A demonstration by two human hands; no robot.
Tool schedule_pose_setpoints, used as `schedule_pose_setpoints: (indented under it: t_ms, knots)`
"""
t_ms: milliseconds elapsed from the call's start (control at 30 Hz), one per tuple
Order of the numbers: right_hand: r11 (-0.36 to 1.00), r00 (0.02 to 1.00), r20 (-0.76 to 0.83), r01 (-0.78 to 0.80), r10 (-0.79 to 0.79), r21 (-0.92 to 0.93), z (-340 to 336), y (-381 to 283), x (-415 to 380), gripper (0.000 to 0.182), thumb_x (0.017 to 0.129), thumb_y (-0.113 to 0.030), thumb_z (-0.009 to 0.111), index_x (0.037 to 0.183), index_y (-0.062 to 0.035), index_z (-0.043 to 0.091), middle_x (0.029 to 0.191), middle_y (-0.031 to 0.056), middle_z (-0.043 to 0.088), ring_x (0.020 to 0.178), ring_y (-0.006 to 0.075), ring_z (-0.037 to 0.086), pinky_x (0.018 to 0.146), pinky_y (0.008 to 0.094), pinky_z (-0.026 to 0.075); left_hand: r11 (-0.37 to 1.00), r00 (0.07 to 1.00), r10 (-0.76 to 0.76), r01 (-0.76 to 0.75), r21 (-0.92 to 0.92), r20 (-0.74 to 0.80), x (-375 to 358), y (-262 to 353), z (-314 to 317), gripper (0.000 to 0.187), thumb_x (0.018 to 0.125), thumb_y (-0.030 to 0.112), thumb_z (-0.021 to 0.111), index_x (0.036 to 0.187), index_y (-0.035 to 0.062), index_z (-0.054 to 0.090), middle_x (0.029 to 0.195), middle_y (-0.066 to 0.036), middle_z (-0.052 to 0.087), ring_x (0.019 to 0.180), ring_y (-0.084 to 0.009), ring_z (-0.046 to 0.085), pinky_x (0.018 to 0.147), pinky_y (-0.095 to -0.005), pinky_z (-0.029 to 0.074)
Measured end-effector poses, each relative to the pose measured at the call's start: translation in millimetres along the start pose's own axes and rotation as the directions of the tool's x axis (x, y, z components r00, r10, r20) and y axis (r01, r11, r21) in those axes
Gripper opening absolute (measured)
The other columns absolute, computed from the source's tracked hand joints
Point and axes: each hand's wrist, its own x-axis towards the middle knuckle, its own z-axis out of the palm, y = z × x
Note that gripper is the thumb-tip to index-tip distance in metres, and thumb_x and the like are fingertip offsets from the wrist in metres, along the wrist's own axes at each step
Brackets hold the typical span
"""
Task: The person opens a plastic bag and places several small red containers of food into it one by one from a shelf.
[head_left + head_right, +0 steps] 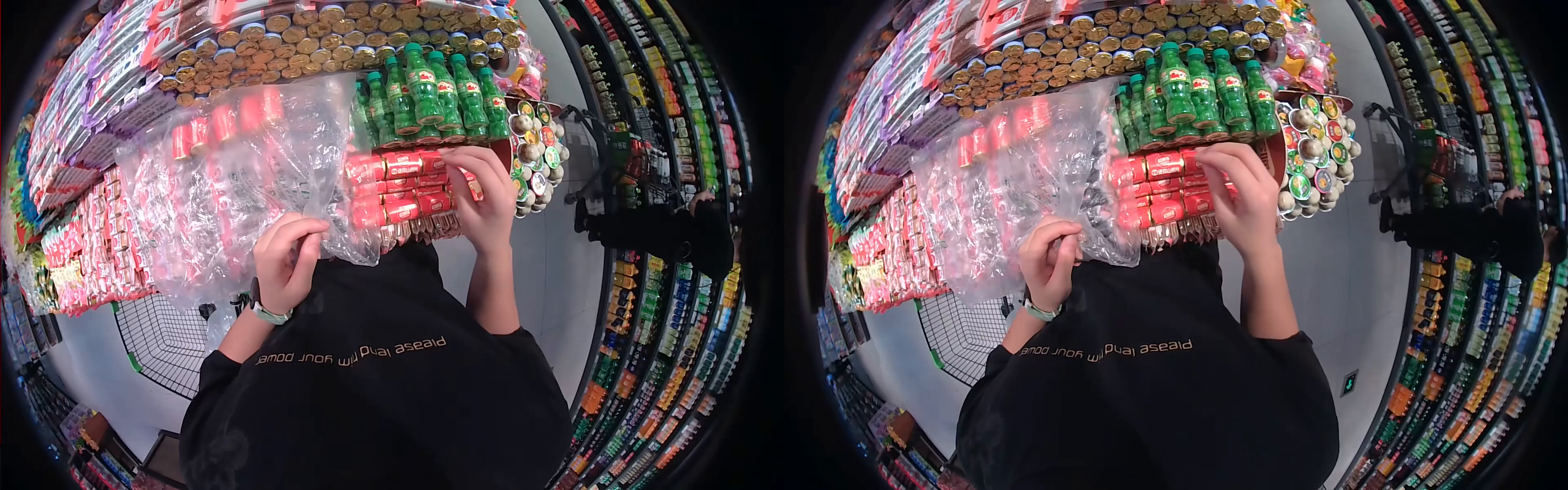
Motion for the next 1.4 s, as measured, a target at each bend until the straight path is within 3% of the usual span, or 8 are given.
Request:
schedule_pose_setpoints:
  t_ms: [433,733,833,1067,1167,1267,1367,1400]
  knots:
    - [0.974,0.983,0.179,0.016,0.025,-0.224,-6.1,19.4,-8.0,0.042,0.078,0.004,0.071,0.119,-0.0041,0.065,0.117,0.0111,0.067,0.114,0.0311,0.061,0.098,0.0411,0.046,0.997,0.995,0.056,-0.061,0.055,0.077,5.8,2.4,1.0,0.022,0.085,-0.009,0.061,0.104,-0.0017,0.068,0.083,-0.009,0.063,0.062,-0.0123,0.054,0.055,-0.0246,0.041]
    - [0.965,0.985,0.171,0.024,0.021,-0.259,-3.2,25.0,-10.6,0.04,0.078,0.003,0.07,0.117,-0.0052,0.066,0.117,0.0091,0.067,0.112,0.0291,0.061,0.097,0.0405,0.045,0.997,0.991,0.0,-0.01,0.072,0.131,4.6,8.4,-3.3,0.024,0.084,-0.012,0.058,0.105,-0.003,0.066,0.09,-0.011,0.065,0.07,-0.0153,0.059,0.065,-0.0268,0.046]
    - [0.959,0.987,0.155,0.09,-0.049,-0.27,-4.2,30.0,-11.7,0.04,0.077,0.004,0.071,0.115,-0.0051,0.066,0.115,0.0092,0.067,0.109,0.0303,0.061,0.094,0.0412,0.047,0.995,0.994,0.077,-0.081,0.05,0.078,6.9,4.0,-0.2,0.027,0.083,-0.011,0.062,0.106,0.0005,0.069,0.084,-0.008,0.064,0.062,-0.0124,0.057,0.054,-0.0237,0.043]
    - [0.994,0.994,-0.017,0.108,-0.107,0.018,2.7,3.8,-12.3,0.044,0.078,0.012,0.065,0.12,-0.0018,0.061,0.123,0.0189,0.061,0.108,0.0322,0.062,0.088,0.0396,0.052,0.997,0.996,0.073,-0.074,0.026,0.044,3.9,6.8,-3.8,0.028,0.084,-0.011,0.062,0.109,0.0006,0.067,0.086,-0.009,0.064,0.066,-0.0142,0.059,0.056,-0.0244,0.044]
    - [0.951,0.982,0.121,0.103,-0.144,0.293,26.7,-9.1,-11.0,0.046,0.079,0.01,0.06,0.123,-0.0037,0.061,0.124,0.0178,0.063,0.113,0.0337,0.062,0.093,0.0418,0.05,0.997,0.997,0.078,-0.078,0.011,0.014,1.5,7.3,-6.2,0.027,0.085,-0.01,0.061,0.109,0.0,0.066,0.088,-0.01,0.065,0.071,-0.0158,0.062,0.058,-0.0245,0.047]
    - [0.939,0.943,0.244,0.147,-0.228,0.31,49.5,-29.0,6.8,0.042,0.084,0.006,0.062,0.125,-0.0042,0.06,0.117,0.0139,0.066,0.108,0.0329,0.063,0.09,0.0413,0.049,0.994,0.994,0.104,-0.104,-0.013,-0.028,1.5,11.0,-5.2,0.026,0.086,-0.01,0.061,0.109,-0.0004,0.066,0.09,-0.012,0.066,0.075,-0.0171,0.065,0.06,-0.0246,0.049]
    - [0.96,0.912,0.379,0.049,-0.156,0.276,68.3,-40.7,21.5,0.039,0.09,0.0,0.064,0.128,-0.0038,0.058,0.118,0.0164,0.064,0.1,0.0316,0.064,0.089,0.0392,0.049,0.992,0.992,0.123,-0.123,0.027,-0.017,1.6,14.1,-6.6,0.026,0.086,-0.008,0.062,0.11,-0.0002,0.066,0.09,-0.013,0.067,0.075,-0.017,0.066,0.061,-0.0248,0.05]
    - [0.965,0.927,0.339,0.076,-0.161,0.251,75.5,-42.9,24.9,0.043,0.091,-0.006,0.067,0.132,-0.0064,0.055,0.11,0.0148,0.063,0.091,0.0306,0.064,0.083,0.0371,0.05,0.99,0.991,0.135,-0.134,0.048,-0.016,2.1,14.6,-5.6,0.026,0.085,-0.008,0.063,0.11,-0.0001,0.066,0.089,-0.012,0.067,0.073,-0.0165,0.065,0.06,-0.0248,0.049]
